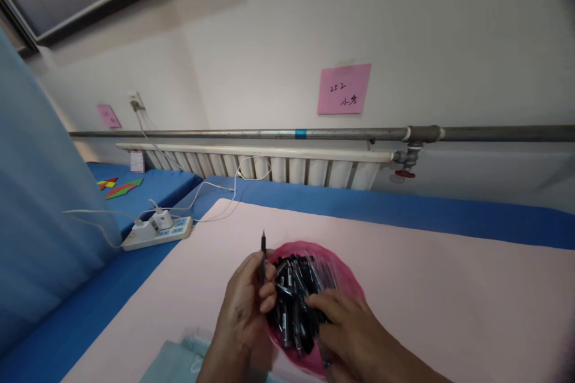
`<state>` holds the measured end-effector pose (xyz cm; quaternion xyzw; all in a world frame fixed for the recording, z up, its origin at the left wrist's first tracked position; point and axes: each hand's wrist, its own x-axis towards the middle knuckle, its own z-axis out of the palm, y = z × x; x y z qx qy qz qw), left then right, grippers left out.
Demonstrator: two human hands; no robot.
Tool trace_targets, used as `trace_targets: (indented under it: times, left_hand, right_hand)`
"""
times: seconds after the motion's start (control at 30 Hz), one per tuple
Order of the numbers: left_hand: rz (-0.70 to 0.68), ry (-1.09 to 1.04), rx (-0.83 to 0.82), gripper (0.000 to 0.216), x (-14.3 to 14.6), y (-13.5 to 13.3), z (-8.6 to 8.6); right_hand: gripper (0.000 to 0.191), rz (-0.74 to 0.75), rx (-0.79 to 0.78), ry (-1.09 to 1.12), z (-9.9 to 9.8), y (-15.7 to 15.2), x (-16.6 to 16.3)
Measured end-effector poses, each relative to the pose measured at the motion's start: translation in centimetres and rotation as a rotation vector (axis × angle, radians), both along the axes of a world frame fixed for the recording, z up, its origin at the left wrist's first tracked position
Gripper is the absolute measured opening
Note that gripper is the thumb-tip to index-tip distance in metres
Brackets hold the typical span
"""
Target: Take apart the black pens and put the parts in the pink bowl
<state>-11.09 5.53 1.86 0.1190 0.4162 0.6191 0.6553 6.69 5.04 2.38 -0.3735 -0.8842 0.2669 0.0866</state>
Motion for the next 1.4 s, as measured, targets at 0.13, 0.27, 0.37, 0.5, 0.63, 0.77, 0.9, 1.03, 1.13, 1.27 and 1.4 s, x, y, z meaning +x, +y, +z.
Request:
trace_targets:
  times: [0.13,0.27,0.37,0.5,0.63,0.77,0.9,1.03,1.13,1.27,1.4]
  left_hand:
    - [-0.290,0.145,0.024,0.024,1.1,-0.6,-0.3]
    - [-0.492,0.307,0.032,0.035,2.2,-1.3,-0.6]
    - [-0.580,0.362,0.049,0.036,2.6,-1.5,-1.0]
    - [-0.605,0.363,0.099,0.031,2.7,-1.5,-1.5]
    - [-0.588,0.374,0.081,0.032,2.8,-1.5,-1.4]
    - [-0.605,0.405,0.069,0.034,2.7,-1.5,-1.1]
    - [-0.618,0.426,0.081,0.035,2.4,-1.6,-1.0]
    - [-0.650,0.447,0.071,0.038,2.4,-1.7,-0.6]
    - [-0.681,0.460,0.077,0.040,2.5,-1.7,-0.5]
    - [-0.678,0.454,0.083,0.037,2.4,-1.7,-0.7]
    - [-0.684,0.407,0.087,0.032,2.2,-1.9,-0.8]
  right_hand:
    - [0.010,-0.239,-0.188,0.327,1.5,1.0,1.5]
    - [0.009,-0.443,-0.175,0.541,2.9,2.3,3.0]
    - [0.014,-0.422,-0.108,0.574,3.2,2.8,3.6]
    - [0.020,-0.305,-0.038,0.538,2.9,2.9,3.9]
    - [0.021,-0.233,-0.052,0.513,2.6,2.9,4.0]
    - [0.022,-0.207,-0.005,0.486,2.5,3.0,4.4]
    - [0.020,-0.180,0.063,0.461,2.5,3.2,4.6]
    - [0.021,-0.128,0.047,0.418,2.6,2.9,4.4]
    - [0.023,-0.109,0.025,0.410,2.7,2.7,4.3]
    - [0.025,-0.098,-0.045,0.422,3.2,2.4,4.3]
    - [0.020,-0.139,-0.222,0.497,3.7,2.3,3.9]
